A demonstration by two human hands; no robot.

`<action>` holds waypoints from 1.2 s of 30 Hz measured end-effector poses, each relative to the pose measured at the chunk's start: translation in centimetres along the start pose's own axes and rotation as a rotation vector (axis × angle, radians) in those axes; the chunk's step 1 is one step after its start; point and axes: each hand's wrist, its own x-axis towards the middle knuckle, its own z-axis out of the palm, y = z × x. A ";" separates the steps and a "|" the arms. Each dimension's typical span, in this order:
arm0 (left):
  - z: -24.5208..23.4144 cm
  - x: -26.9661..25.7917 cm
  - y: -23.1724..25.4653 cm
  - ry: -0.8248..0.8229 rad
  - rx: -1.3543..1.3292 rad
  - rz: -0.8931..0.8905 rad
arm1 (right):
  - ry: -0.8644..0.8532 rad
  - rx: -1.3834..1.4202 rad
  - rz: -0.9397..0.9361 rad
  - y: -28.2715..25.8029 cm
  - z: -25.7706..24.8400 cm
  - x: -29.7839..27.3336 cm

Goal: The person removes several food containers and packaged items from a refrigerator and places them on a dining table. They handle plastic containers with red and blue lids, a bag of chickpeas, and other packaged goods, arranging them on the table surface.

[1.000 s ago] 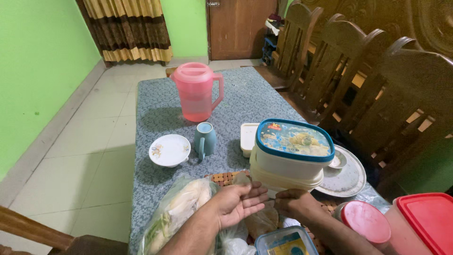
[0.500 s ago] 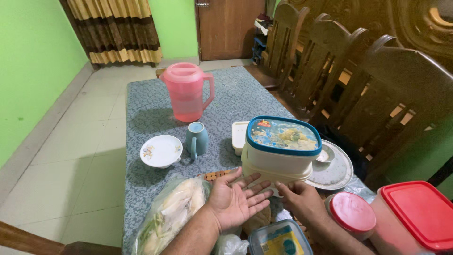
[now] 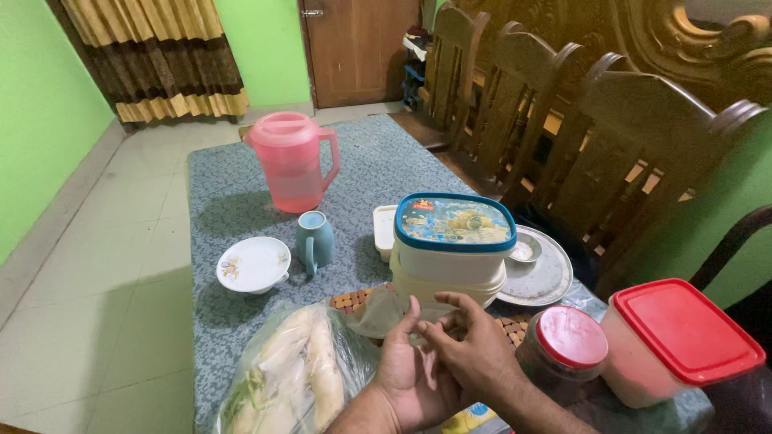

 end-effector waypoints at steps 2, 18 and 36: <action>-0.2 0.1 -0.1 0.026 -0.038 -0.017 | 0.013 0.017 0.062 0.2 0.0 -0.3; 0.7 0.4 -2.2 -0.149 -0.035 0.004 | 0.049 0.358 0.089 2.0 -0.6 -1.9; 1.6 1.9 -6.0 0.385 0.018 -0.058 | 0.046 0.445 0.071 5.0 -2.9 -4.0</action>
